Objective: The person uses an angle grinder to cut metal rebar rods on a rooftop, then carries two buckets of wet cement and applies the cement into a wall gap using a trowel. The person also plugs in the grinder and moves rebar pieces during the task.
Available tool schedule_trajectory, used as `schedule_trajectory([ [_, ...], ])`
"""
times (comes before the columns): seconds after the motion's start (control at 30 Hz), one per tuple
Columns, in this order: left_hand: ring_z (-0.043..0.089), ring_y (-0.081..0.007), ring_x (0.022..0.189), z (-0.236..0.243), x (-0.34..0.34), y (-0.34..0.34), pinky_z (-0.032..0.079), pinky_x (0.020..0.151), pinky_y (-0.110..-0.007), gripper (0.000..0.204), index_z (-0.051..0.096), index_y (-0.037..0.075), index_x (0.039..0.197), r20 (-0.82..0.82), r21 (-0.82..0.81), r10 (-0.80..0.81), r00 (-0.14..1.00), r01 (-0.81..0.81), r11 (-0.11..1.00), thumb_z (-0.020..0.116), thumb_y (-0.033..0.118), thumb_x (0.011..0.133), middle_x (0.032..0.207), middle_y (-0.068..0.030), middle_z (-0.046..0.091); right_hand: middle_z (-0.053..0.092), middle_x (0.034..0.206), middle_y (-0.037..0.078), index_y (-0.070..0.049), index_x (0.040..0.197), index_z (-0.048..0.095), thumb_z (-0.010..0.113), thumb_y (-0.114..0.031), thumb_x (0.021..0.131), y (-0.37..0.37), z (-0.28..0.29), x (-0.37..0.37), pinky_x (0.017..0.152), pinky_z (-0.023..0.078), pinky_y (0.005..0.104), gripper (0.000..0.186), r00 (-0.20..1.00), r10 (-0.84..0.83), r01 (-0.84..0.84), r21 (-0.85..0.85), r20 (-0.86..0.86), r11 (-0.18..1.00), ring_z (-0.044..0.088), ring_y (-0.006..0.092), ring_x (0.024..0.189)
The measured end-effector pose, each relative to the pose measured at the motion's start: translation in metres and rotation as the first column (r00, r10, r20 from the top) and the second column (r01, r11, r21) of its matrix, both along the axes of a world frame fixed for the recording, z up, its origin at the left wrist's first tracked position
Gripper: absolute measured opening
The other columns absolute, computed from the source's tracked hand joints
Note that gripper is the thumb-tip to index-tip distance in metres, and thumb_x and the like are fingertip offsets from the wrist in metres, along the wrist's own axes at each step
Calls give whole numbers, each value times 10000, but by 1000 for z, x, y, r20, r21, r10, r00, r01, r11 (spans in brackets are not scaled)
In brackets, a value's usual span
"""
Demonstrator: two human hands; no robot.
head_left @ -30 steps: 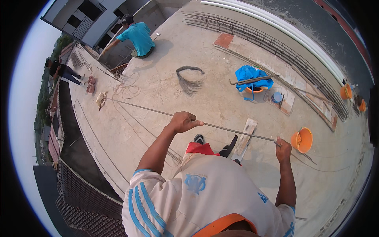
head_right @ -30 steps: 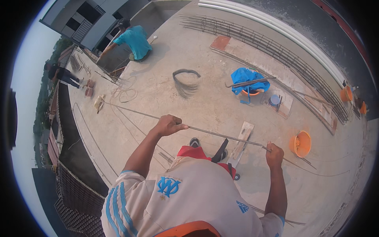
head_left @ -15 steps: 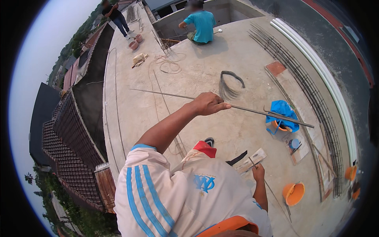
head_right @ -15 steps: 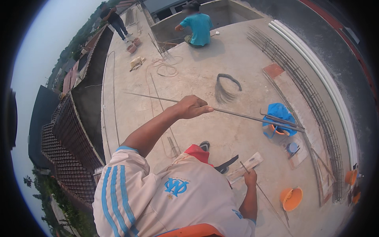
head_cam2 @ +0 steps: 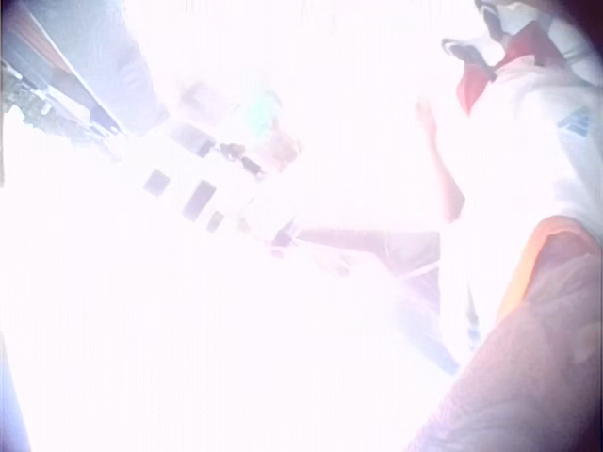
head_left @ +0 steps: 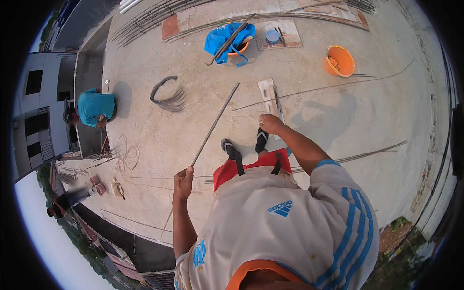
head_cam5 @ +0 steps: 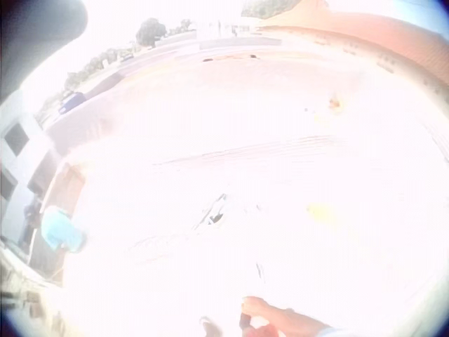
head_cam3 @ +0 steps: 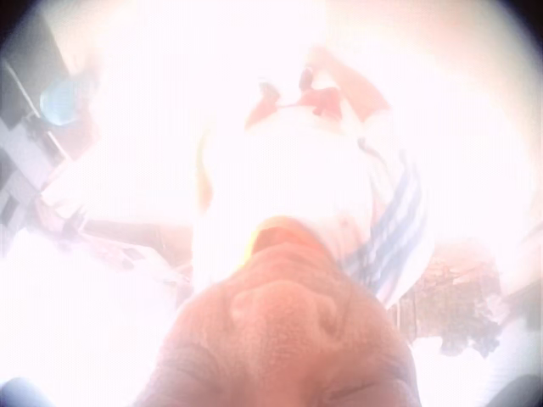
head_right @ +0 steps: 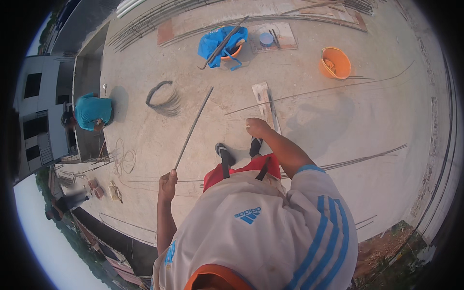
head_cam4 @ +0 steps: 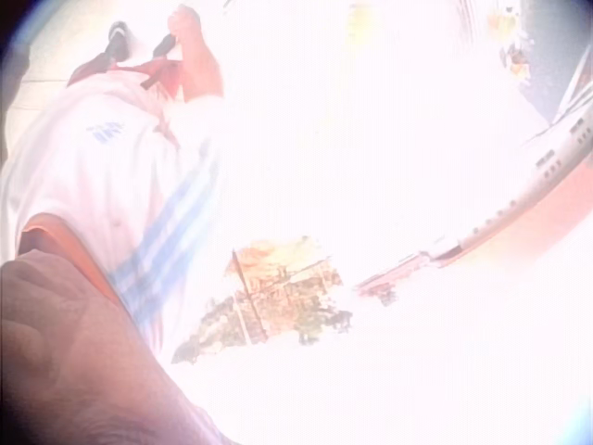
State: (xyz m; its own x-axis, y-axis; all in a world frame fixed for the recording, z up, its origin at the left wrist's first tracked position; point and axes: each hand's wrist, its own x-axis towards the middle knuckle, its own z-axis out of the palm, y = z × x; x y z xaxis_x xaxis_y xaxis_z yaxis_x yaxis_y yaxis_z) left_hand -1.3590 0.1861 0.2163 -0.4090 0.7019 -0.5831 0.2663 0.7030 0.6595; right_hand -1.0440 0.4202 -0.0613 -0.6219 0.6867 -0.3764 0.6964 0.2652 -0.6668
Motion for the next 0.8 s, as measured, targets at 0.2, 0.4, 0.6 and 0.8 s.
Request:
schedule_trajectory([
  [0.2,357,-150,606,-54,5,24,331,546,-344,620,445,25,637,-84,-170,-229,970,213,962,504,557,951,591,-19,415,657,901,172,-54,923,639,603,-229,815,-89,101,43,806,493,437,208,1000,-24,22,-321,-4,947,629,348,898],
  [0.4,638,-372,756,-70,84,93,486,705,-464,642,660,31,790,-209,-226,-619,757,578,784,405,598,952,737,-215,646,625,966,125,-77,961,624,603,-197,831,-82,238,-1,806,484,412,177,924,128,47,440,-361,897,609,267,981],
  [0.6,648,-389,871,-62,164,147,498,782,-462,585,682,52,929,-81,-110,-848,524,841,530,393,561,960,859,-197,678,690,801,135,-75,985,640,600,-303,848,-55,223,39,709,508,460,269,987,148,-155,134,64,979,674,343,789],
  [0.8,565,-373,1078,-60,189,167,449,928,-453,455,614,57,1156,-229,309,-803,551,823,477,566,441,919,1139,-220,602,680,790,146,-69,949,646,524,-411,930,-68,256,164,731,511,455,363,905,-44,39,19,424,999,671,341,809],
])
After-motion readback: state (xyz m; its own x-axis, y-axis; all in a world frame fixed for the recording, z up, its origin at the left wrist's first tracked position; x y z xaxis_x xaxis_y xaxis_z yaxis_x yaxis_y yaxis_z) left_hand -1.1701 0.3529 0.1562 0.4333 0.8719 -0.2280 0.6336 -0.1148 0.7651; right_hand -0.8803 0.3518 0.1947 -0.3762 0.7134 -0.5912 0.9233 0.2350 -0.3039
